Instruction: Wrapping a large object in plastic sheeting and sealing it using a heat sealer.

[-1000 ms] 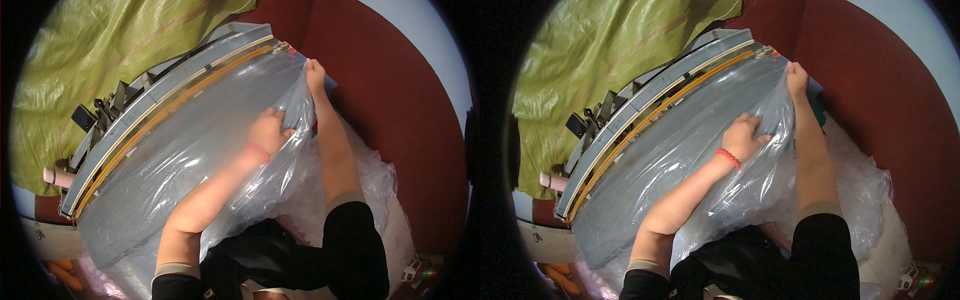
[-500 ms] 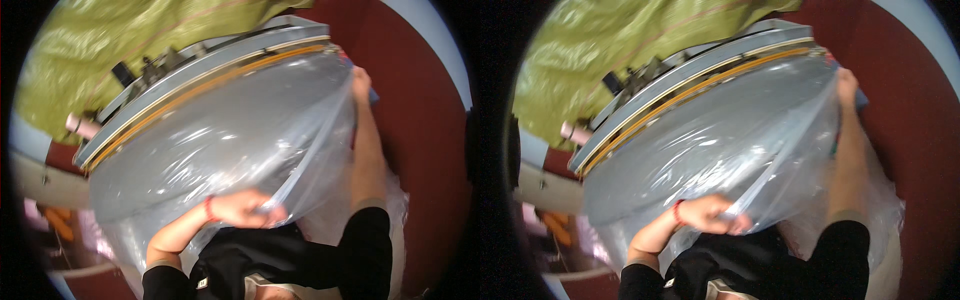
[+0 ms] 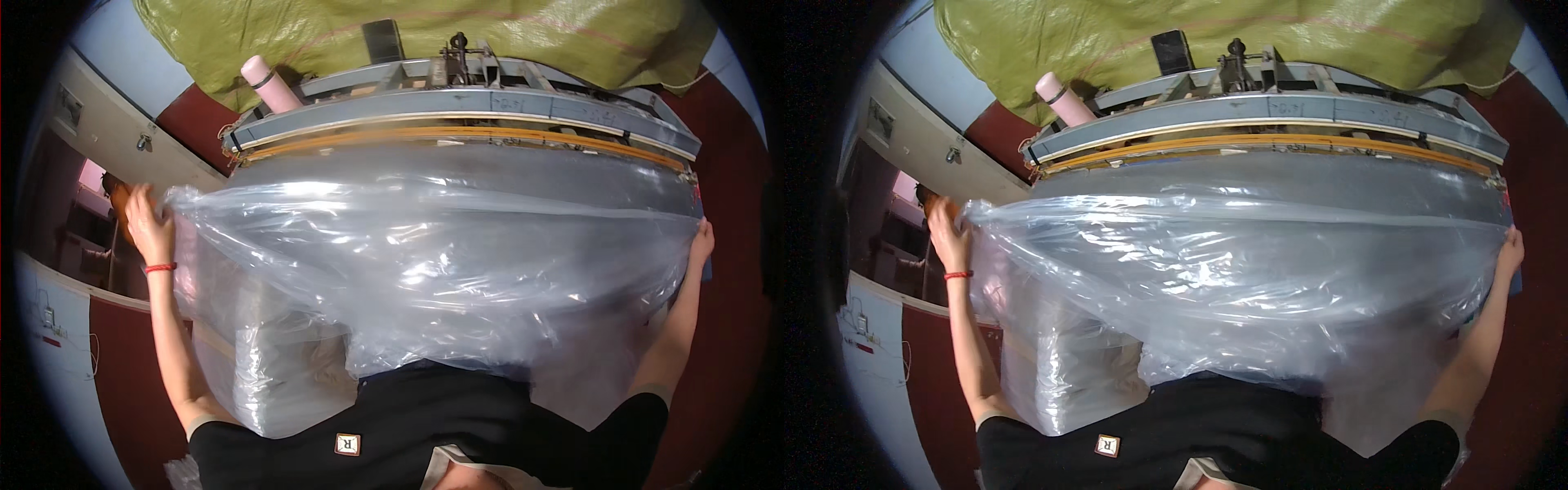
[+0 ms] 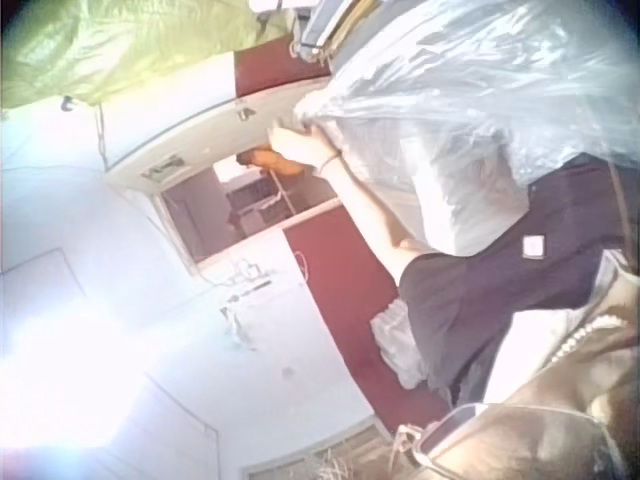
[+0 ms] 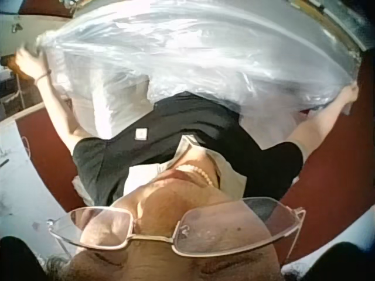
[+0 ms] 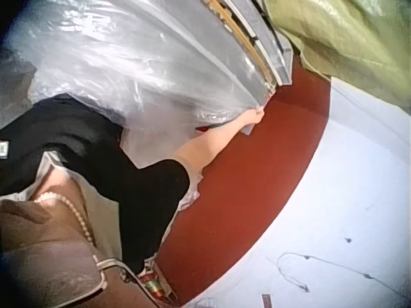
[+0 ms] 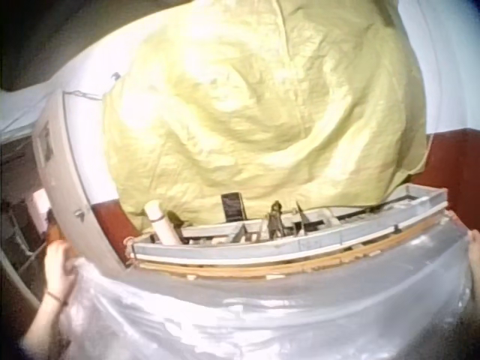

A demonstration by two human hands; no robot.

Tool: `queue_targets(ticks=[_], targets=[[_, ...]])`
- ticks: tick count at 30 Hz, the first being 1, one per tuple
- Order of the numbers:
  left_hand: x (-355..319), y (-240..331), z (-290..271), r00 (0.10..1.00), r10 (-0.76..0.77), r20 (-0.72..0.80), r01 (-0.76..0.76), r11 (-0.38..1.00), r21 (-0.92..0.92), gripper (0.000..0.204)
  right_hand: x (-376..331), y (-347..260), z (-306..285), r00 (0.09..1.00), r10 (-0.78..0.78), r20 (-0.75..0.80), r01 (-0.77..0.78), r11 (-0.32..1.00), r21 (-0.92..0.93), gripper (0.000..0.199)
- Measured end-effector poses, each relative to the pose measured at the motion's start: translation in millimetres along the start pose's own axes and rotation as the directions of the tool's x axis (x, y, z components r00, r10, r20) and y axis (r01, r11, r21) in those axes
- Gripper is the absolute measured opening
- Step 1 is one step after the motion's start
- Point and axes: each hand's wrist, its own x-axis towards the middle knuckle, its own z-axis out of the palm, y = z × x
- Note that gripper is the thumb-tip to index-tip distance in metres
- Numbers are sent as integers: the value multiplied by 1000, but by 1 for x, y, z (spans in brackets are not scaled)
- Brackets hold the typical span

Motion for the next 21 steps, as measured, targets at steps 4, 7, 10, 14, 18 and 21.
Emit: queue_targets(ticks=[4,7,10,14,18,21], targets=[[-29,90,14,789,613,-35,-540,666,-514,37,0,3,-3,999,52,-4,-52,997,-62,38],[-82,76,97,751,443,491,-136,830,-541,51,2,17,-8,999,44,-3,-44,999,-25,39],[-167,-17,176,644,126,755,301,865,-401,53,4,10,-1,993,71,94,-64,995,-76,41],[-115,-2,168,456,-172,873,409,912,-33,44,3,23,-9,993,98,60,-98,995,-11,44],[-63,57,131,607,-144,781,176,983,44,35,9,30,-6,997,22,69,-16,996,-85,44],[-52,122,144,896,153,418,142,791,-595,22,4,16,-6,995,92,32,-92,996,9,46]])
